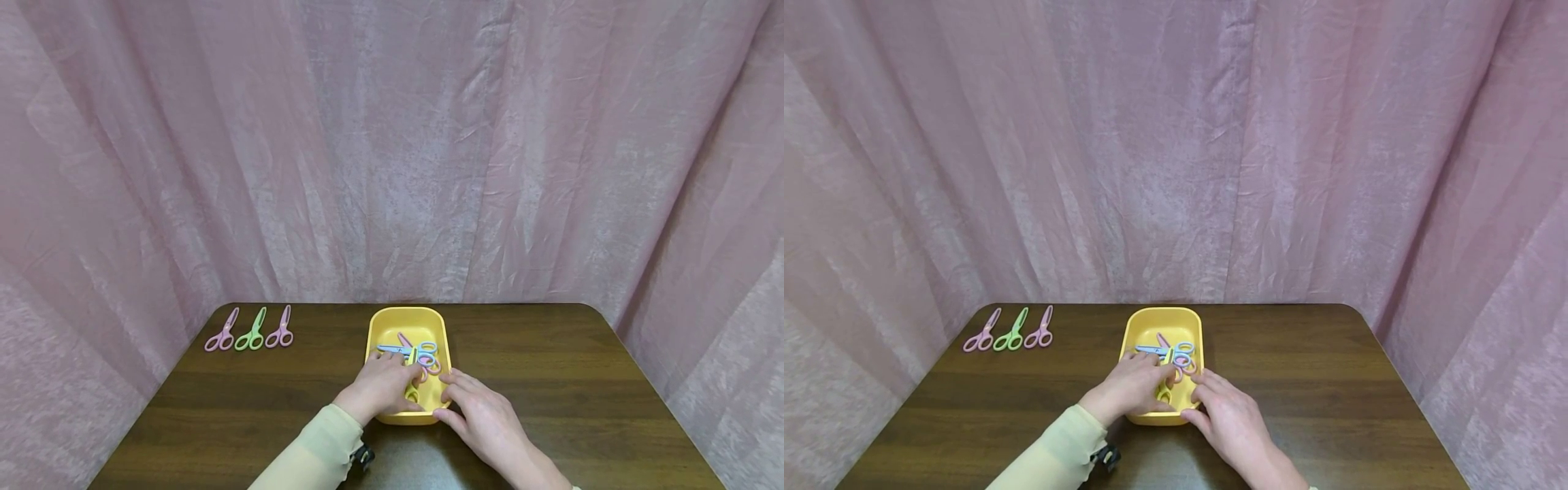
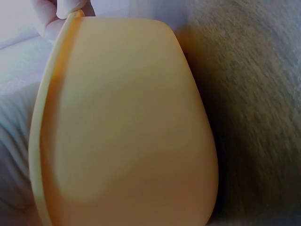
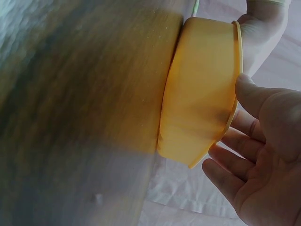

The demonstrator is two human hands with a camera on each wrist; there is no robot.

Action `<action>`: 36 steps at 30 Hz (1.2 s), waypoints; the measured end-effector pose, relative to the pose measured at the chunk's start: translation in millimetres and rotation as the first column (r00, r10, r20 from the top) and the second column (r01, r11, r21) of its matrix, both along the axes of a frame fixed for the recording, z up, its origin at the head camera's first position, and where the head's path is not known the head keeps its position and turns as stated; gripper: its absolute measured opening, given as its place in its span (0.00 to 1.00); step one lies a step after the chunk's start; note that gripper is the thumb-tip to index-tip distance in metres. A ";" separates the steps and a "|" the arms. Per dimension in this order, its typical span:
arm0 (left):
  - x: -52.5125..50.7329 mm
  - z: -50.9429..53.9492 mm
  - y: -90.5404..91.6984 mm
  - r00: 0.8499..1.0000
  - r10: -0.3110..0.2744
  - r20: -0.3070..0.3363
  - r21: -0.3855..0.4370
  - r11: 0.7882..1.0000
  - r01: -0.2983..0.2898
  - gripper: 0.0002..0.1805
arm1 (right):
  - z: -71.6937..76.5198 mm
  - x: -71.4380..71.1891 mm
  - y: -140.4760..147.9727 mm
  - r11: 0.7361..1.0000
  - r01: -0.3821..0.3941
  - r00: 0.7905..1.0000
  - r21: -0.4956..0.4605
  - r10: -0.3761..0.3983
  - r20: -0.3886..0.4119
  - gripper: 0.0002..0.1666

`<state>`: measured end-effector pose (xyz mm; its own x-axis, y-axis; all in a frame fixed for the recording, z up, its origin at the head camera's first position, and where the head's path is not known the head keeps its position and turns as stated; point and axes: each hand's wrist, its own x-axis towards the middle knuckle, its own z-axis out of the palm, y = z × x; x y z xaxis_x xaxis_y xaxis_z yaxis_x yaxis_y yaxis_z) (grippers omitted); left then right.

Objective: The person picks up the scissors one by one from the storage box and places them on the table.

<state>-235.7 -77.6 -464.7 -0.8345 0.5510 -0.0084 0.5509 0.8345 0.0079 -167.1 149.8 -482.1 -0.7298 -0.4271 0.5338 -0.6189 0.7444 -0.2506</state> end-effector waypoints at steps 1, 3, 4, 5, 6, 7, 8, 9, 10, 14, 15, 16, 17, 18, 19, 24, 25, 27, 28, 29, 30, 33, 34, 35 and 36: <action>0.0 0.2 0.1 1.000 0.002 0.003 0.002 1.000 -0.002 0.23 | 0.0 -0.1 0.0 1.000 -0.001 1.000 -0.001 0.001 -0.002 0.16; 0.2 0.2 0.3 1.000 0.003 0.006 0.007 1.000 -0.003 0.22 | -0.1 -0.1 -0.1 1.000 0.000 1.000 -0.003 0.000 -0.002 0.16; 0.3 0.2 0.5 1.000 0.003 0.006 0.009 1.000 -0.003 0.22 | -0.1 0.0 -0.1 1.000 0.000 1.000 -0.003 0.000 -0.002 0.16; 0.4 0.0 0.5 1.000 0.001 0.003 0.012 1.000 -0.001 0.21 | -0.2 0.1 -0.1 1.000 0.001 1.000 -0.004 -0.001 -0.002 0.16; 0.2 -0.7 0.5 1.000 -0.002 -0.002 0.015 1.000 0.002 0.21 | -0.3 0.1 -0.1 1.000 0.002 1.000 -0.004 -0.002 -0.002 0.16; 0.1 -1.1 0.5 1.000 -0.006 -0.008 0.018 1.000 0.006 0.21 | -0.5 0.1 -0.1 1.000 0.002 1.000 -0.005 -0.002 -0.003 0.16; 0.0 -1.8 0.4 1.000 -0.010 -0.016 0.021 1.000 0.011 0.21 | -0.6 0.1 0.0 1.000 0.003 1.000 -0.005 -0.003 -0.003 0.16; -0.1 -2.1 0.2 1.000 -0.014 -0.025 0.024 1.000 0.015 0.21 | -0.7 0.1 0.1 1.000 0.003 1.000 -0.005 -0.003 -0.005 0.16; -0.1 -2.4 0.0 0.999 -0.018 -0.032 0.029 0.999 0.019 0.21 | -0.8 0.0 0.2 1.000 0.003 1.000 -0.006 -0.003 -0.006 0.16; 0.7 -2.9 -2.6 0.998 -0.023 -0.055 0.063 0.998 0.026 0.21 | -1.1 -0.3 0.6 1.000 0.006 1.000 -0.005 -0.006 -0.007 0.16; 1.2 -3.3 -3.6 0.998 -0.022 -0.061 0.073 0.997 0.027 0.22 | -1.1 -0.3 0.5 1.000 0.007 1.000 -0.005 -0.007 -0.006 0.16; 1.6 -3.9 -4.7 0.997 -0.021 -0.068 0.085 0.996 0.027 0.22 | -1.2 -0.2 0.4 1.000 0.008 1.000 -0.004 -0.008 -0.004 0.16; 2.2 -4.4 -5.9 0.997 -0.020 -0.075 0.099 0.995 0.028 0.22 | -1.2 -0.2 0.3 1.000 0.008 1.000 -0.004 -0.008 -0.002 0.16; 2.6 -5.4 -7.1 0.996 -0.018 -0.083 0.116 0.993 0.028 0.22 | -1.1 -0.1 0.1 1.000 0.010 1.000 -0.002 -0.010 0.000 0.16; 2.9 -6.4 -8.1 0.996 -0.015 -0.093 0.136 0.990 0.028 0.22 | -1.0 0.0 -0.1 1.000 0.010 1.000 -0.001 -0.010 0.002 0.16; 5.0 -10.7 -12.7 0.987 0.000 -0.161 0.273 0.961 0.045 0.20 | -0.2 0.3 -0.7 1.000 0.012 1.000 0.006 -0.012 0.002 0.16; 5.6 -11.0 -13.4 0.984 0.006 -0.180 0.299 0.953 0.048 0.20 | 0.1 0.4 -0.7 1.000 0.012 1.000 0.007 -0.012 -0.001 0.16; 7.3 -11.5 -14.9 0.977 0.019 -0.214 0.341 0.938 0.056 0.20 | 0.7 0.7 -0.7 1.000 0.014 1.000 0.009 -0.014 -0.005 0.16; 8.0 -11.4 -15.7 0.973 0.027 -0.231 0.359 0.931 0.059 0.21 | 1.0 0.8 -0.8 1.000 0.014 1.000 0.010 -0.014 -0.006 0.16; 8.7 -11.2 -16.6 0.969 0.034 -0.245 0.375 0.925 0.063 0.21 | 1.3 1.0 -0.9 1.000 0.015 1.000 0.012 -0.015 -0.006 0.16; 9.3 -11.2 -17.6 0.965 0.040 -0.259 0.394 0.917 0.068 0.21 | 1.5 1.1 -0.9 1.000 0.016 1.000 0.012 -0.016 -0.006 0.16; 10.3 -10.7 -21.5 0.952 0.054 -0.300 0.439 0.894 0.088 0.21 | 1.9 1.2 -1.1 1.000 0.017 1.000 0.013 -0.017 -0.003 0.16; 10.4 -10.4 -23.2 0.948 0.058 -0.314 0.448 0.889 0.094 0.21 | 1.9 1.2 -1.2 1.000 0.016 1.000 0.013 -0.016 -0.002 0.16; 10.4 -10.3 -25.0 0.943 0.065 -0.327 0.455 0.885 0.097 0.21 | 1.9 1.2 -1.1 1.000 0.016 1.000 0.012 -0.016 -0.002 0.16; 10.4 -10.0 -27.0 0.938 0.071 -0.338 0.461 0.882 0.100 0.22 | 1.9 1.2 -1.1 1.000 0.015 1.000 0.011 -0.015 -0.003 0.16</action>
